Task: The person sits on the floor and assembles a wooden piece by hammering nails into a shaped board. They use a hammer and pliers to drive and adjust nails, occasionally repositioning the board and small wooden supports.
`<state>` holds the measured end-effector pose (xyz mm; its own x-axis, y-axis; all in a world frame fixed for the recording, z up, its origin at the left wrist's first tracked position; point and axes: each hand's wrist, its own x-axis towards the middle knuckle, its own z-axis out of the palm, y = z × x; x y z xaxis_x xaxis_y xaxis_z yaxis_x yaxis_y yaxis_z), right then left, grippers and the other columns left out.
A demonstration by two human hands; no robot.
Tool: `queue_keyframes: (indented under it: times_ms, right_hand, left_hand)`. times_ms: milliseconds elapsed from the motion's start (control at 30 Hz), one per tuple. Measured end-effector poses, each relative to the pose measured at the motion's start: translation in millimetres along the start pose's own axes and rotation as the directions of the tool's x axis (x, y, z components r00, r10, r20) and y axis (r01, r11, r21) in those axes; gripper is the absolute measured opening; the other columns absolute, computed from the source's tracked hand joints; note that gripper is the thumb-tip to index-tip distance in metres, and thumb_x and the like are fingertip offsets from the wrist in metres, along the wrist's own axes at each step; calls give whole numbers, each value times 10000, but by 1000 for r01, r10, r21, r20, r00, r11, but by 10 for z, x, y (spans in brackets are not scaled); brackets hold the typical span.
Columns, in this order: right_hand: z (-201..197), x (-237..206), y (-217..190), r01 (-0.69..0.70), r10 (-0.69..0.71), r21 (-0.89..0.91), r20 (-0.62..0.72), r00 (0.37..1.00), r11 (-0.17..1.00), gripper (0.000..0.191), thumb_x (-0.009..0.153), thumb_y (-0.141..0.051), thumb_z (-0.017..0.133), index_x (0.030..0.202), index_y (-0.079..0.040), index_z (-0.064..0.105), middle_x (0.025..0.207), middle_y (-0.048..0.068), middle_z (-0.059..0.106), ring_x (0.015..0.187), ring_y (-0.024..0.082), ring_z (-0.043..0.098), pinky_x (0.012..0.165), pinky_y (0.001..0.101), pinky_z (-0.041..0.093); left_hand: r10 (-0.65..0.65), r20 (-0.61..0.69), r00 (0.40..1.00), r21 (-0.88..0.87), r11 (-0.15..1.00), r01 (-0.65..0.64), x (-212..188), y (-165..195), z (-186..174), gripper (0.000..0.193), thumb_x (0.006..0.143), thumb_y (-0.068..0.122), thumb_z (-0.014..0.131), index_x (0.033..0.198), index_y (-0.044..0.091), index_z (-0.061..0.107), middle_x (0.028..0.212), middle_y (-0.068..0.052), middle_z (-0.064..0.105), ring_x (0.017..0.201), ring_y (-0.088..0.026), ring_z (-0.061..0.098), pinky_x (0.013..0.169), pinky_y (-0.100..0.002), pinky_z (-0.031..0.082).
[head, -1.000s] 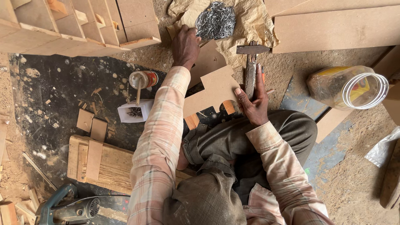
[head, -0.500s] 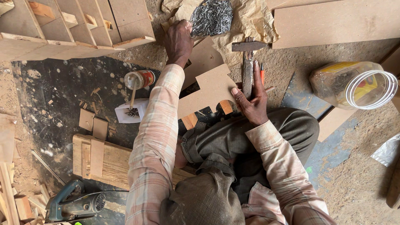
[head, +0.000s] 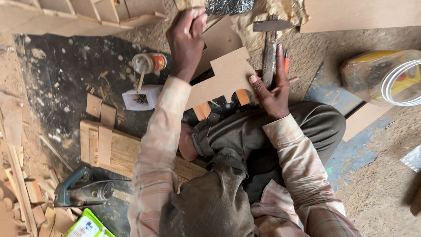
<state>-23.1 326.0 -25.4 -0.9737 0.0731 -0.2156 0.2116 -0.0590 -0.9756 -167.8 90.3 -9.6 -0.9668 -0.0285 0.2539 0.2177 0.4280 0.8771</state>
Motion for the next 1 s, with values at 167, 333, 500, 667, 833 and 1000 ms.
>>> queue_keyframes:
  times_ms: [167,333,500,667,833,1000]
  right_hand:
    - [-30,50,-4,7,-7,39,6,1000,999,937,1032,-122,806,1723,-143,173,1355,112,653,1024,124,637,925,304,609]
    - [-75,114,31,125,-125,5,26,992,992,867,1091,-36,800,1694,-146,186,1571,179,566,1213,150,683,1030,315,637]
    - [-122,149,63,35,-36,104,8,999,994,916,1043,-65,799,1721,-187,195,1536,198,603,792,83,637,629,254,568]
    - [-145,178,31,34,-34,101,4,999,994,914,1056,-66,792,1731,-203,191,1537,201,614,747,73,636,586,241,567]
    - [-137,165,-42,-42,44,44,-38,998,998,898,1033,-108,777,1720,-191,205,1322,178,705,631,64,577,512,245,525]
    - [-135,177,-64,-25,26,37,-36,999,999,902,1040,-110,780,1724,-182,195,1317,157,704,655,60,581,526,243,524]
  left_hand:
    - [-47,-26,999,-23,999,47,-819,577,-461,163,1024,-112,597,1150,-45,676,1062,-130,731,956,-180,722,865,-326,617]
    - [-59,-115,992,117,990,73,-1432,743,-660,163,944,-119,675,1044,9,689,1087,-114,716,946,-205,741,821,-294,630]
    - [7,-37,999,214,977,1,-1711,634,-535,251,911,-135,638,1097,25,689,1112,-112,711,1034,-237,725,905,-335,606]
    - [55,-46,997,161,986,-47,-1748,561,-409,181,933,-102,649,1065,21,665,1106,-112,712,1067,-280,708,937,-375,591]
    - [10,-93,996,86,996,-2,-1725,520,-323,152,937,-90,659,1048,13,654,1078,-114,717,1060,-278,695,931,-378,588]
    - [-39,-105,994,38,998,43,-1730,493,-265,151,961,-66,694,1073,19,641,1072,-111,719,1044,-248,701,911,-356,599]
